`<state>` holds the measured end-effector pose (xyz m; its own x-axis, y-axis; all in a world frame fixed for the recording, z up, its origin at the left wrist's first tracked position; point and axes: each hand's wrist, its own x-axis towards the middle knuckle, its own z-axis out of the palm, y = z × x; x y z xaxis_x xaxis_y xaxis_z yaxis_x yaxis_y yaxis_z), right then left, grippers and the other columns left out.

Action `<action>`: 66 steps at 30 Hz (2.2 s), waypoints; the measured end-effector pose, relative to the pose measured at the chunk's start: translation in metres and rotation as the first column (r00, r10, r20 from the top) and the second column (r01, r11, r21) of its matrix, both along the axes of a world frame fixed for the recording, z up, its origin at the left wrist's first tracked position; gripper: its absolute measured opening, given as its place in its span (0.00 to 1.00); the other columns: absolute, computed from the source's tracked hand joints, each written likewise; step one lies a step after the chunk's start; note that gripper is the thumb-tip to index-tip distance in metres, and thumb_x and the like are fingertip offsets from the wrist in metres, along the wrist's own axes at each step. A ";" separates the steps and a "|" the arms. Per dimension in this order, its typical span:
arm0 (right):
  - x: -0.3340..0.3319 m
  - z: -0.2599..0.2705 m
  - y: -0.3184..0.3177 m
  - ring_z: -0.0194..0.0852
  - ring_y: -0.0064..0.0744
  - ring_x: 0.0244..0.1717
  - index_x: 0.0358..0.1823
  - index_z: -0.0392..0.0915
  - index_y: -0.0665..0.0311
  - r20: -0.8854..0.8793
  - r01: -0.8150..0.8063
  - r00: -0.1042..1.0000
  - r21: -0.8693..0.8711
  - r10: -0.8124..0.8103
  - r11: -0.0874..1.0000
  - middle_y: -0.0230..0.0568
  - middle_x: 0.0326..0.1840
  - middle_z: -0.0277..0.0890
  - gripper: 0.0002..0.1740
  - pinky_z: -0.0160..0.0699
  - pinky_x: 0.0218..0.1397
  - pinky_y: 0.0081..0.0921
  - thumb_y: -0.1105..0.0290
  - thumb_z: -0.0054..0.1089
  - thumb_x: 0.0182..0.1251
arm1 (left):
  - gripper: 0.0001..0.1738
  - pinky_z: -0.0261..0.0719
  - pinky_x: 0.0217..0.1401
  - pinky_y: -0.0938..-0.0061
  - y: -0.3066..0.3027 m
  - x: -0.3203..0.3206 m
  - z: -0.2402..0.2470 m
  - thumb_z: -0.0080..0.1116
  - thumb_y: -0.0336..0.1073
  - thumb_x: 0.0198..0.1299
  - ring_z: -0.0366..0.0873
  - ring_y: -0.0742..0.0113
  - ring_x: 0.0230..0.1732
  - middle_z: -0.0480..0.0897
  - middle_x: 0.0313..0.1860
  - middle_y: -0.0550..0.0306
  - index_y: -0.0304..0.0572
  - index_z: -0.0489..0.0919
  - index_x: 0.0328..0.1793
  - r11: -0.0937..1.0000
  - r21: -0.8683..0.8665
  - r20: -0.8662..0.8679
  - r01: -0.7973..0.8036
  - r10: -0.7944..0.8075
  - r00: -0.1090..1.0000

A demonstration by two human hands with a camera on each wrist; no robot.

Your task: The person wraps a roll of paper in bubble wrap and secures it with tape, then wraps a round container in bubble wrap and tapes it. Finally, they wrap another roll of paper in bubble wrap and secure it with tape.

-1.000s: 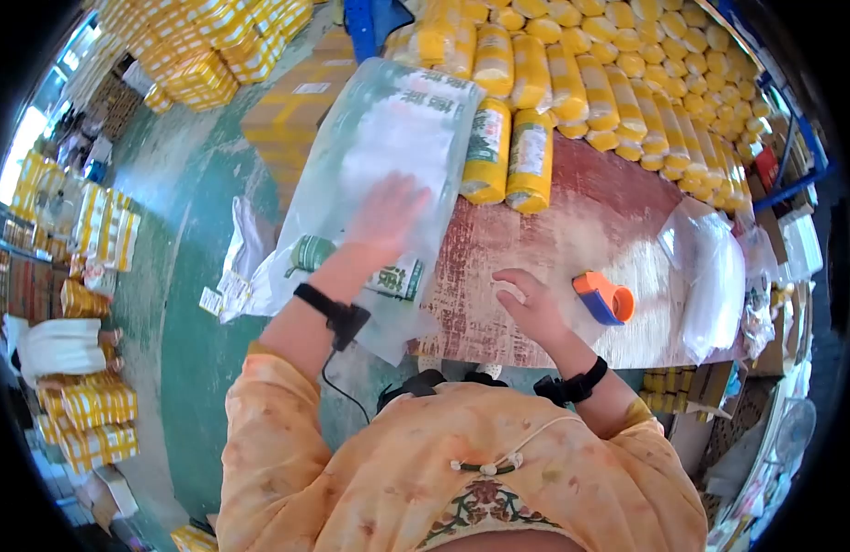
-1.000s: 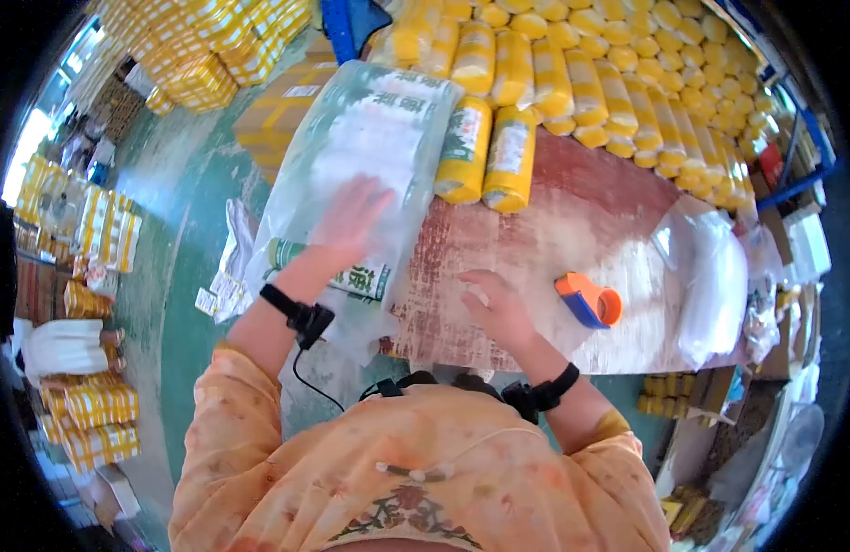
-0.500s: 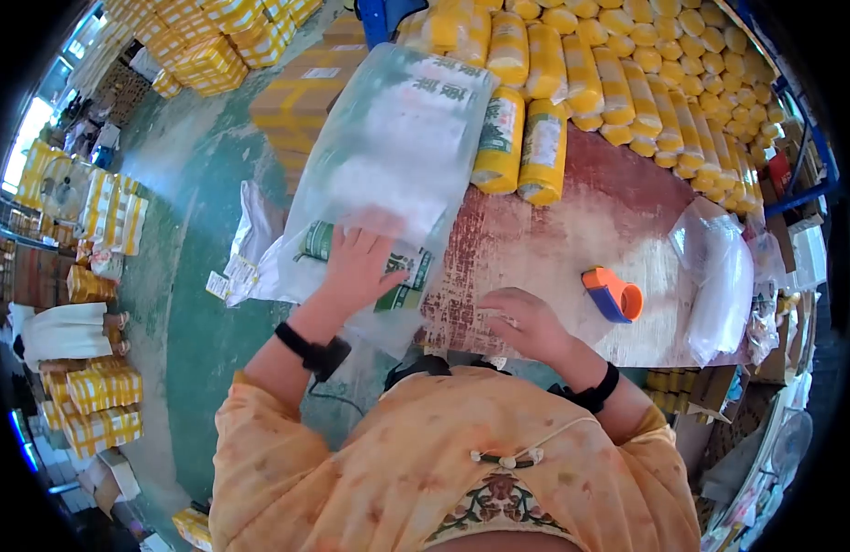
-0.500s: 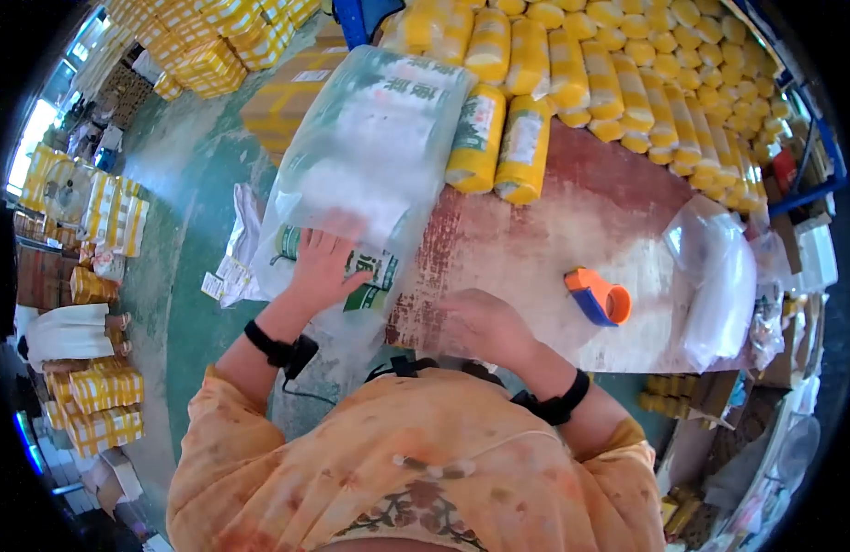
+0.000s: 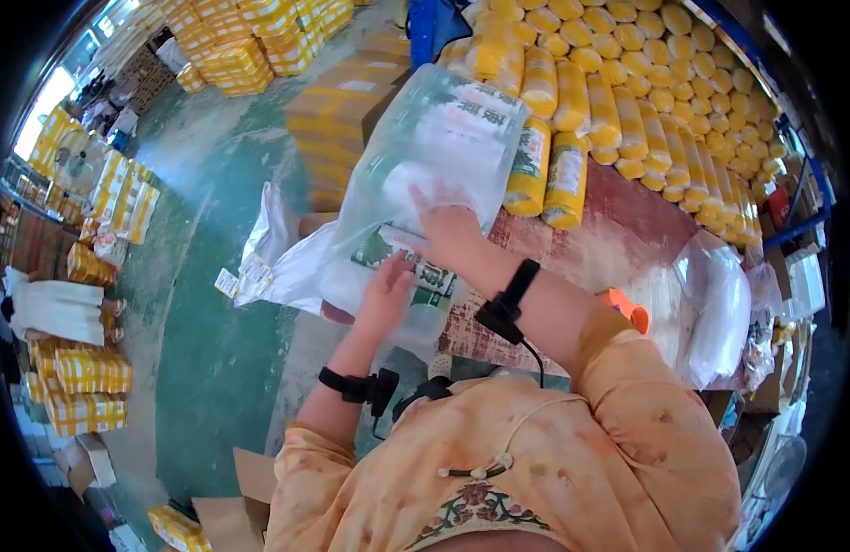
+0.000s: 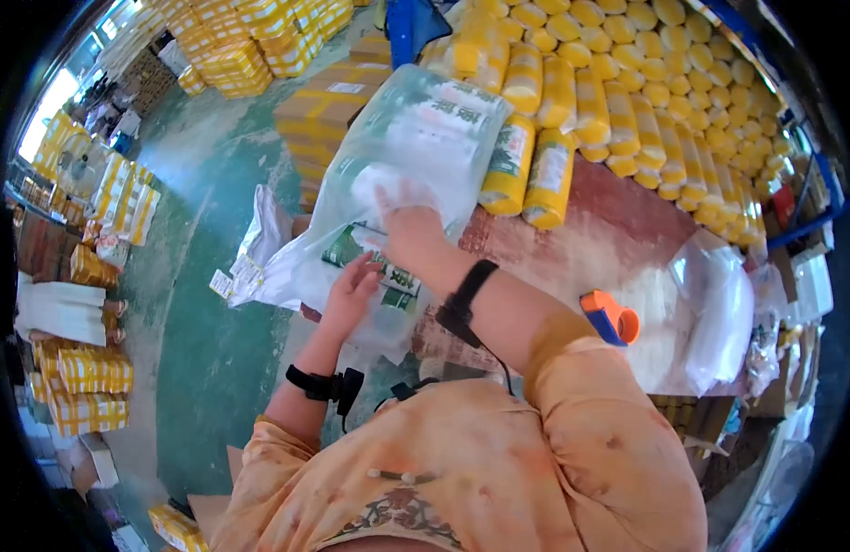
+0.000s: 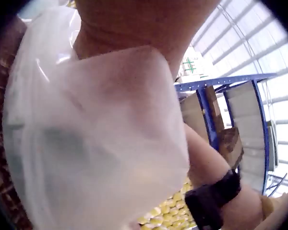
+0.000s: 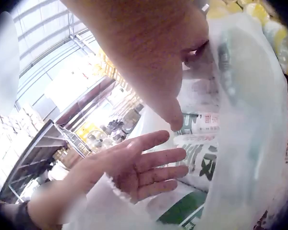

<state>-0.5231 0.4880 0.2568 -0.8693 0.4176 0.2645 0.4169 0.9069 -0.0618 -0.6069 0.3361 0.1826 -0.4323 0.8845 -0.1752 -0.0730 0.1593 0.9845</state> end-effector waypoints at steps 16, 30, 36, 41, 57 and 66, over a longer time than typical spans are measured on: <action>0.030 0.012 -0.003 0.63 0.53 0.62 0.64 0.55 0.77 0.013 0.074 0.992 -0.868 -0.127 0.491 0.64 0.60 0.64 0.57 0.63 0.64 0.32 0.49 0.73 0.36 | 0.33 0.73 0.55 0.66 0.035 -0.016 0.014 0.47 0.46 0.66 0.73 0.59 0.52 0.72 0.52 0.51 0.43 0.50 0.72 0.975 -0.131 0.373 -0.178 0.215 0.903; 0.187 0.047 -0.033 0.70 0.44 0.56 0.71 0.41 0.69 -0.002 -0.078 0.966 -0.955 0.257 0.285 0.60 0.55 0.69 0.54 0.68 0.58 0.33 0.56 0.66 0.51 | 0.33 0.72 0.58 0.55 -0.012 0.104 0.039 0.40 0.52 0.64 0.72 0.49 0.57 0.69 0.62 0.45 0.44 0.56 0.72 0.991 -0.054 0.757 -0.125 0.122 0.641; 0.336 0.030 0.017 0.74 0.43 0.49 0.57 0.70 0.64 0.067 0.002 0.989 -0.894 0.129 0.447 0.47 0.48 0.74 0.26 0.72 0.52 0.35 0.62 0.60 0.57 | 0.42 0.74 0.55 0.55 -0.053 0.171 0.016 0.36 0.65 0.58 0.73 0.47 0.55 0.71 0.61 0.49 0.45 0.57 0.72 0.972 0.204 0.763 -0.113 -0.086 0.640; 0.477 -0.027 0.058 0.73 0.44 0.49 0.50 0.74 0.59 -0.039 0.211 0.959 -0.563 -0.281 0.799 0.44 0.44 0.77 0.22 0.73 0.51 0.37 0.64 0.64 0.53 | 0.53 0.76 0.50 0.49 -0.062 0.241 0.036 0.39 0.77 0.51 0.72 0.47 0.55 0.68 0.63 0.48 0.47 0.51 0.74 0.968 0.129 0.705 -0.217 0.064 0.706; 0.552 -0.074 0.092 0.72 0.46 0.47 0.43 0.75 0.60 -0.301 0.270 0.829 -0.521 -0.471 0.809 0.45 0.46 0.74 0.16 0.71 0.52 0.38 0.65 0.61 0.52 | 0.39 0.69 0.61 0.56 0.071 0.270 -0.029 0.55 0.43 0.57 0.69 0.50 0.60 0.68 0.63 0.47 0.41 0.52 0.72 0.957 -0.257 0.374 -0.136 0.228 0.899; 0.658 -0.108 0.187 0.74 0.39 0.52 0.58 0.68 0.71 -0.182 0.444 0.026 -0.879 -0.983 0.174 0.49 0.52 0.75 0.32 0.71 0.54 0.31 0.59 0.64 0.57 | 0.47 0.68 0.61 0.65 0.129 0.261 -0.052 0.66 0.29 0.45 0.68 0.54 0.59 0.66 0.62 0.43 0.34 0.53 0.71 0.981 -0.171 -0.325 -0.093 0.033 0.945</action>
<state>0.1353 0.6747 0.1487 0.4000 0.9119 -0.0922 0.3586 -0.2482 -0.8999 -0.3463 0.4652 0.1310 -0.5460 0.8196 -0.1739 0.2240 0.3428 0.9123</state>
